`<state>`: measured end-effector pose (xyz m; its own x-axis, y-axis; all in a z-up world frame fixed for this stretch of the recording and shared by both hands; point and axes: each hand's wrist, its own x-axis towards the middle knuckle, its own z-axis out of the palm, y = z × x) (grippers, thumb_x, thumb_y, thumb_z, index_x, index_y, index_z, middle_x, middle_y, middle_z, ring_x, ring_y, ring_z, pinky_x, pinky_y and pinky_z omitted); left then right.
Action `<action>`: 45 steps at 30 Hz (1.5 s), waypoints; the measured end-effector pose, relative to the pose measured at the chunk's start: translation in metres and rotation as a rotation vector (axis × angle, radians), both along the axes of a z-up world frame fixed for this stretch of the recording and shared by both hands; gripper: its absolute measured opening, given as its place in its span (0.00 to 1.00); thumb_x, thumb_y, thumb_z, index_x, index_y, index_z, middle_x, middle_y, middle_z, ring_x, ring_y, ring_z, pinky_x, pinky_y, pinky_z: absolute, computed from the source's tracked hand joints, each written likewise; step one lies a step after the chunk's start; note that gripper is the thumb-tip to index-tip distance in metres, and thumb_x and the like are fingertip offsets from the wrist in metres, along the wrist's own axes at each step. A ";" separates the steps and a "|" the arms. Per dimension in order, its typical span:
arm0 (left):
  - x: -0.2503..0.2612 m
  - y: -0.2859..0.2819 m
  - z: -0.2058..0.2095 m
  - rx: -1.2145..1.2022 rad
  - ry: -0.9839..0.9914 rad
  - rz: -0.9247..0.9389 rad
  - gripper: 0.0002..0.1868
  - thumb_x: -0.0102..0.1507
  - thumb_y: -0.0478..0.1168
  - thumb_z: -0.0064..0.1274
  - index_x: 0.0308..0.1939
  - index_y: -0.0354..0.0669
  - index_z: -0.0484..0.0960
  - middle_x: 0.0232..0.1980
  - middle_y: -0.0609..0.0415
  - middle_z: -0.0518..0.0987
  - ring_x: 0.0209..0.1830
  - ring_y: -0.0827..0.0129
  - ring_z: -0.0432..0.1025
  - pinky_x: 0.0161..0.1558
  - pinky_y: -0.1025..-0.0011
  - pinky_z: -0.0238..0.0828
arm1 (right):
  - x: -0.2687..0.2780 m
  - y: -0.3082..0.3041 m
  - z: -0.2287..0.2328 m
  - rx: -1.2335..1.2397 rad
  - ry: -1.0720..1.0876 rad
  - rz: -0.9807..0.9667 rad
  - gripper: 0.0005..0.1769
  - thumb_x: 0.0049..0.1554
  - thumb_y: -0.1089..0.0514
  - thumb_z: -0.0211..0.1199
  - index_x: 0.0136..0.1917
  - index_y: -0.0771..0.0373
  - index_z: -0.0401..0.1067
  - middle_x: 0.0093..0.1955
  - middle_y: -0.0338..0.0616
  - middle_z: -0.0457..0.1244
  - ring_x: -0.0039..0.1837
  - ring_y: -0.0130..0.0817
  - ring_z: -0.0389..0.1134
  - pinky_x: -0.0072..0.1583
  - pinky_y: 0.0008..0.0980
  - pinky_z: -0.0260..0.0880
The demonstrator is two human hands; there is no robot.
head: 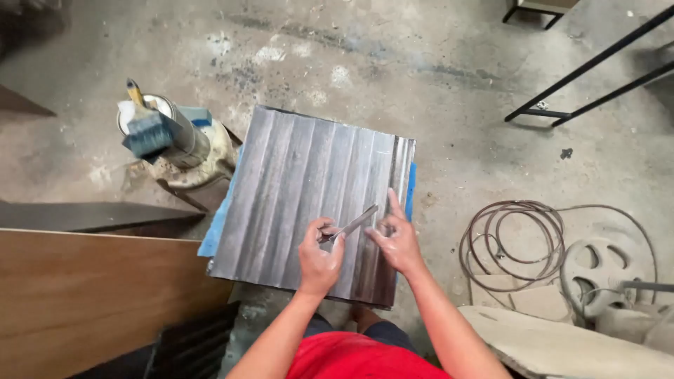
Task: The person sands a rectangular wooden board with a wood grain pattern using a sanding block. They hold the board steady with their left hand while moving the sanding block back and forth with their right hand across the surface.
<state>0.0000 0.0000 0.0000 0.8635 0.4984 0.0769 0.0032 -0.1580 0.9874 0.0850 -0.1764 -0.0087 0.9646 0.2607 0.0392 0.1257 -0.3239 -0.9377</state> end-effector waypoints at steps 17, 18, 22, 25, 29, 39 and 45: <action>-0.068 0.067 -0.078 -0.956 0.489 -0.302 0.40 0.66 0.48 0.58 0.78 0.49 0.55 0.66 0.32 0.69 0.64 0.32 0.68 0.63 0.38 0.63 | -0.101 0.062 -0.022 -0.020 0.192 0.196 0.09 0.46 0.67 0.68 0.41 0.62 0.72 0.58 0.48 0.71 0.61 0.44 0.72 0.64 0.41 0.71; -0.070 0.064 -0.094 -0.997 0.461 -0.302 0.38 0.67 0.44 0.58 0.78 0.50 0.58 0.63 0.37 0.72 0.60 0.42 0.73 0.60 0.43 0.69 | -0.113 0.064 -0.020 -0.173 0.108 0.286 0.11 0.46 0.64 0.69 0.41 0.60 0.68 0.63 0.46 0.70 0.66 0.48 0.70 0.67 0.45 0.68; -0.074 0.064 -0.132 -0.968 0.511 -0.424 0.35 0.66 0.45 0.57 0.76 0.51 0.61 0.59 0.42 0.78 0.49 0.50 0.81 0.49 0.55 0.82 | -0.126 0.057 -0.046 -0.299 -0.035 0.276 0.20 0.45 0.59 0.66 0.53 0.53 0.73 0.54 0.38 0.68 0.60 0.39 0.70 0.67 0.38 0.68; -0.048 0.076 -0.123 -0.508 0.434 -0.549 0.33 0.70 0.49 0.53 0.74 0.35 0.65 0.68 0.30 0.72 0.69 0.48 0.66 0.69 0.51 0.63 | -0.118 0.051 -0.054 -0.306 -0.191 0.333 0.37 0.51 0.67 0.55 0.75 0.71 0.60 0.54 0.65 0.65 0.58 0.63 0.67 0.65 0.56 0.66; 0.024 0.112 -0.123 0.415 0.310 -0.472 0.45 0.62 0.54 0.63 0.76 0.37 0.62 0.71 0.33 0.70 0.72 0.43 0.64 0.71 0.47 0.59 | -0.086 0.030 -0.127 -0.701 -0.288 0.122 0.40 0.53 0.65 0.57 0.78 0.66 0.55 0.72 0.64 0.59 0.72 0.58 0.61 0.72 0.62 0.56; 0.093 0.126 -0.138 1.086 0.668 -0.486 0.49 0.66 0.71 0.36 0.83 0.48 0.47 0.85 0.50 0.47 0.85 0.48 0.36 0.79 0.39 0.30 | -0.102 0.049 -0.107 -1.011 0.240 0.141 0.60 0.57 0.18 0.47 0.84 0.62 0.38 0.86 0.53 0.40 0.86 0.46 0.39 0.79 0.69 0.31; 0.097 0.125 -0.141 1.091 0.693 -0.493 0.50 0.65 0.72 0.35 0.83 0.49 0.45 0.86 0.51 0.45 0.85 0.48 0.35 0.79 0.41 0.27 | 0.009 0.057 -0.113 -1.014 0.103 0.037 0.58 0.57 0.20 0.47 0.83 0.63 0.45 0.85 0.53 0.45 0.85 0.45 0.43 0.78 0.72 0.35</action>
